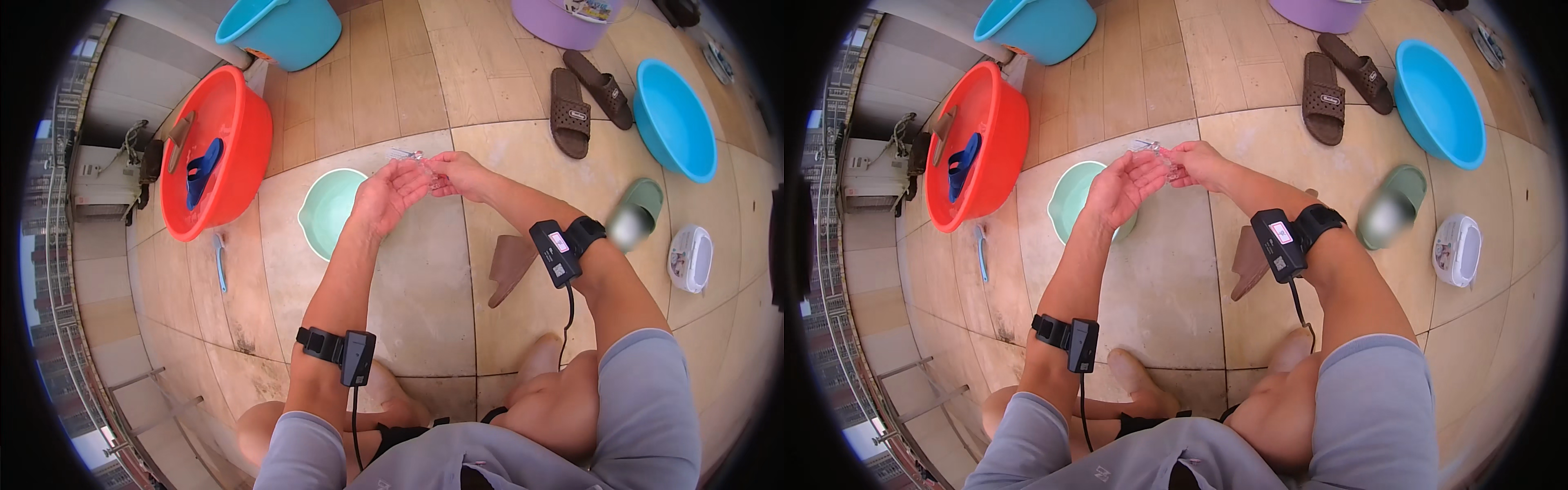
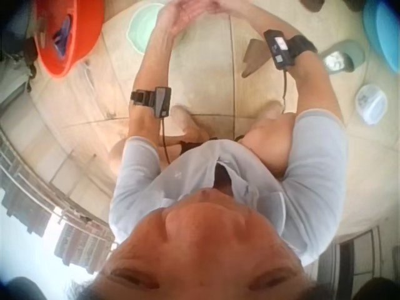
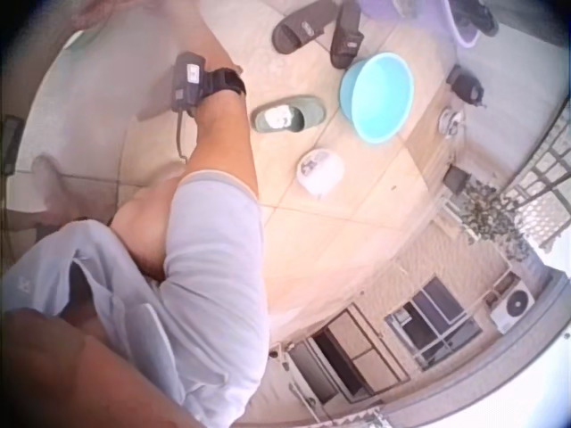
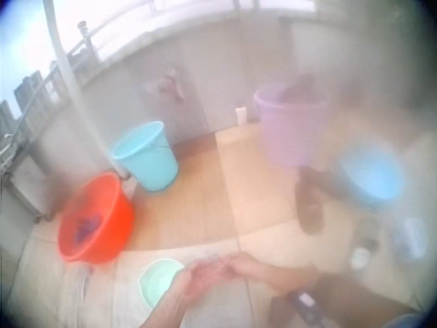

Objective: Cleaning a pair of sandals using a brush and water.

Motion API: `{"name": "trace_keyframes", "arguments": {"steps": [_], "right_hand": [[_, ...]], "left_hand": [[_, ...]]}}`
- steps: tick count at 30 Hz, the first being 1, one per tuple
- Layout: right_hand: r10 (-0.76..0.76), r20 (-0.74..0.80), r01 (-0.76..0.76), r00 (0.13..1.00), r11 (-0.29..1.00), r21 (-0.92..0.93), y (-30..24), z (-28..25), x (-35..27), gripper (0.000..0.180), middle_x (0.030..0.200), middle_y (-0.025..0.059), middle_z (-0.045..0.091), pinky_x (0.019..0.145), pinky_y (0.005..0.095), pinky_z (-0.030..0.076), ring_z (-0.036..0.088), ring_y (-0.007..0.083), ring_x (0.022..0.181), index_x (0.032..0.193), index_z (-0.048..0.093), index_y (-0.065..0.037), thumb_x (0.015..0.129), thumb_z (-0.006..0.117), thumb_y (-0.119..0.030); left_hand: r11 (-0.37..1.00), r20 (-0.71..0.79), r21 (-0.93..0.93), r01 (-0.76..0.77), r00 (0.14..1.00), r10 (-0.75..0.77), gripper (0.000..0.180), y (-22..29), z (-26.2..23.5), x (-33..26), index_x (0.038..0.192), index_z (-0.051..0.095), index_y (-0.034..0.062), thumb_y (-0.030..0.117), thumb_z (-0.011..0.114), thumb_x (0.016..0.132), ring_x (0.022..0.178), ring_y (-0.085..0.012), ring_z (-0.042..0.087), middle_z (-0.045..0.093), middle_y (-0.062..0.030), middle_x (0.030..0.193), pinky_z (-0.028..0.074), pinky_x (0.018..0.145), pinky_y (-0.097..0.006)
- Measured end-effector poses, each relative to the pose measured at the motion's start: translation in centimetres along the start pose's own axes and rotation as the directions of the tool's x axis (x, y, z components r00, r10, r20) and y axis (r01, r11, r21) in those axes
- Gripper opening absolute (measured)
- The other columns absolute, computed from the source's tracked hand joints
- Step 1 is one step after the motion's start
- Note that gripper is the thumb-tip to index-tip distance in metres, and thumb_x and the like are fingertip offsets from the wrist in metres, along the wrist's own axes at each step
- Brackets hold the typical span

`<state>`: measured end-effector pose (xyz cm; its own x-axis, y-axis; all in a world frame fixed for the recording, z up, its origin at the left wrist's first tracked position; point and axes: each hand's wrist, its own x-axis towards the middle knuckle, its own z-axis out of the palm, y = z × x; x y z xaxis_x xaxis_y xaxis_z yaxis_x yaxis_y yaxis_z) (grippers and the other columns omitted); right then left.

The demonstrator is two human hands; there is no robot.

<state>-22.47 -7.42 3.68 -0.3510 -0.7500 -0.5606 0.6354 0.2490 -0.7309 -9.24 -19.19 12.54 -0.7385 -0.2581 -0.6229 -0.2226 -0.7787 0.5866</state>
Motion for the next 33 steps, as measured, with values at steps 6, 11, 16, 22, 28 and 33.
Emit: {"name": "trace_keyframes", "arguments": {"steps": [6,11,16,22,28,33], "right_hand": [[0.062,0.096,-0.050,0.993,0.991,-0.124,-0.3,-1.2,1.1,0.017,0.084,0.0095,0.067,0.064,0.0344,0.051,0.066,0.0201,0.078,0.098,0.065,-0.006,0.097,0.053,-0.017],[-0.486,0.173,0.159,0.856,-0.070,-0.985,-4.3,-4.6,-1.8,0.020,0.098,0.0147,0.070,0.079,0.0466,0.052,0.066,0.0345,0.096,0.104,0.067,-0.008,0.089,0.054,-0.011],[-0.438,0.056,0.100,0.897,0.078,-0.992,-4.9,-7.6,-6.0,0.023,0.098,0.0147,0.070,0.079,0.0454,0.052,0.066,0.0323,0.095,0.107,0.066,-0.006,0.090,0.053,-0.013],[-0.369,-0.216,0.112,0.904,0.692,-0.713,-5.2,-12.3,-15.0,0.022,0.079,-0.0019,0.059,0.050,0.0242,0.036,0.044,0.0056,0.060,0.105,0.064,-0.008,0.094,0.051,-0.022],[-0.189,-0.550,0.104,0.813,0.978,-0.183,4.9,-15.8,-29.9,0.026,0.074,-0.0023,0.056,0.049,0.0228,0.035,0.044,0.0048,0.057,0.104,0.068,-0.007,0.099,0.051,-0.026],[0.062,-0.798,0.166,0.600,0.966,0.200,13.6,-17.6,-36.0,0.024,0.075,-0.0026,0.055,0.047,0.0227,0.037,0.044,0.0051,0.055,0.110,0.066,-0.003,0.098,0.055,-0.021]], "left_hand": [[0.844,-0.226,0.497,-0.201,0.909,0.350,0.032,-3.4,-1.3,-3.0,0.117,0.060,-0.0047,0.019,0.050,0.098,0.084,-0.0223,0.067,0.066,-0.0131,0.109,0.056,0.071,-0.035],[-0.009,0.327,0.938,-0.347,0.874,0.359,0.018,-12.7,-5.0,-5.8,0.103,0.070,0.0047,0.010,0.064,0.087,0.068,-0.0228,0.064,0.068,-0.0093,0.095,0.052,0.063,-0.037],[-0.248,0.491,0.868,-0.430,0.815,0.308,0.042,-18.6,-3.2,-6.6,0.122,0.060,0.0086,0.007,0.070,0.081,0.083,-0.0302,0.064,0.064,-0.0100,0.116,0.053,0.070,-0.037],[-0.255,0.687,0.707,-0.660,0.726,0.024,0.076,-14.4,1.6,-2.9,0.147,0.036,0.0097,-0.001,0.062,0.076,0.103,-0.0320,0.061,0.052,-0.0140,0.137,0.051,0.086,-0.040],[0.152,0.501,0.866,-0.477,0.830,-0.245,0.060,-13.2,6.6,0.8,0.136,0.050,0.0019,0.007,0.057,0.077,0.091,-0.0256,0.062,0.064,-0.0154,0.119,0.051,0.082,-0.036],[0.202,0.345,0.937,-0.283,0.829,-0.440,0.034,-13.2,8.4,1.9,0.115,0.064,0.0019,0.012,0.065,0.083,0.078,-0.0171,0.061,0.069,-0.0083,0.096,0.052,0.067,-0.032]]}}
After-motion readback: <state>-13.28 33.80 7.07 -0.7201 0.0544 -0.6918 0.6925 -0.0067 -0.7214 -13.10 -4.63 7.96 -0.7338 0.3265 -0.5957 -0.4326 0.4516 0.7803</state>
